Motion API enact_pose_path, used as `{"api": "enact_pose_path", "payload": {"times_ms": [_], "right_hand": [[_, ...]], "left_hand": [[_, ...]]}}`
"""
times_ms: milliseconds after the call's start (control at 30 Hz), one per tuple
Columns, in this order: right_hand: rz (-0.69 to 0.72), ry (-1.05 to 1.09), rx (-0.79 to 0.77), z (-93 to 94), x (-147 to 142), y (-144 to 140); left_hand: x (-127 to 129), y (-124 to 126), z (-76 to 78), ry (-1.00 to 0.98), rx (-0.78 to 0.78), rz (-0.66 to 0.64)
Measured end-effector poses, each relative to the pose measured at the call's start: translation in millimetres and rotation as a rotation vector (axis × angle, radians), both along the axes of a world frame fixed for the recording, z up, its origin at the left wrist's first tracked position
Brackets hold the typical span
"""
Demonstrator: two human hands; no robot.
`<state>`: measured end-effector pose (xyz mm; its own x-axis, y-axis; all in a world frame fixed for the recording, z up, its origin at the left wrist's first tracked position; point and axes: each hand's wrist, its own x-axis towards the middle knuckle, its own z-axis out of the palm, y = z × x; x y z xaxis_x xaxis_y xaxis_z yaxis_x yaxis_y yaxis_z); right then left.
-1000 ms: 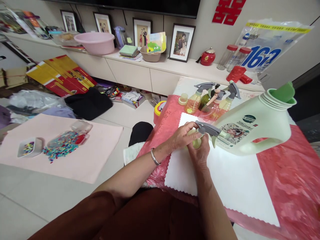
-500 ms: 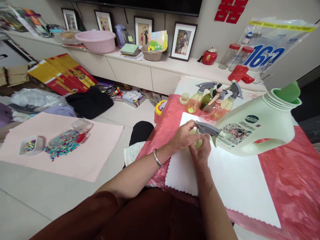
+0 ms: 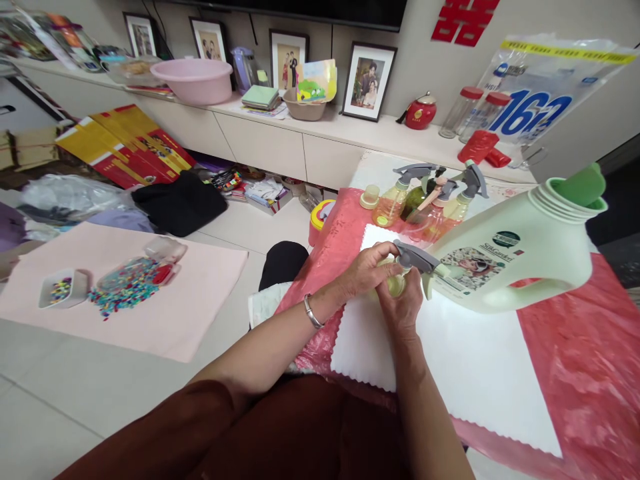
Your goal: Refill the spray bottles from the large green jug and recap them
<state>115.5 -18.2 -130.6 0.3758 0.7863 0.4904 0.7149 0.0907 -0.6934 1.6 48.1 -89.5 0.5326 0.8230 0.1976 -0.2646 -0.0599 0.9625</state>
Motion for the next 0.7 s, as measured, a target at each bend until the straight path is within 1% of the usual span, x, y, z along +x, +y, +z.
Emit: {"api": "enact_pose_path", "payload": {"times_ms": [133, 233, 333, 400, 567, 700], "right_hand": [[0.049, 0.012, 0.047, 3.7, -0.4, -5.4], [0.113, 0.042, 0.062, 6.6, 0.1, -10.8], [0.128, 0.087, 0.07, 6.3, 0.6, -14.7], [0.108, 0.133, 0.075, 3.5, 1.0, -15.5], [0.013, 0.278, 0.123, -6.2, 2.0, -12.0], [-0.05, 0.41, 0.166, -4.7, -0.2, -8.2]], "left_hand": [[-0.3, 2.1, -0.2, 0.038, 0.017, -0.005], [-0.8, 4.1, -0.1, 0.042, 0.098, -0.01], [-0.9, 5.1, -0.7, 0.015, 0.143, -0.019], [-0.5, 4.4, -0.9, -0.005, 0.114, -0.024], [1.2, -0.1, 2.0, -0.119, -0.025, -0.064], [1.4, -1.7, 3.9, -0.137, -0.055, -0.056]]}}
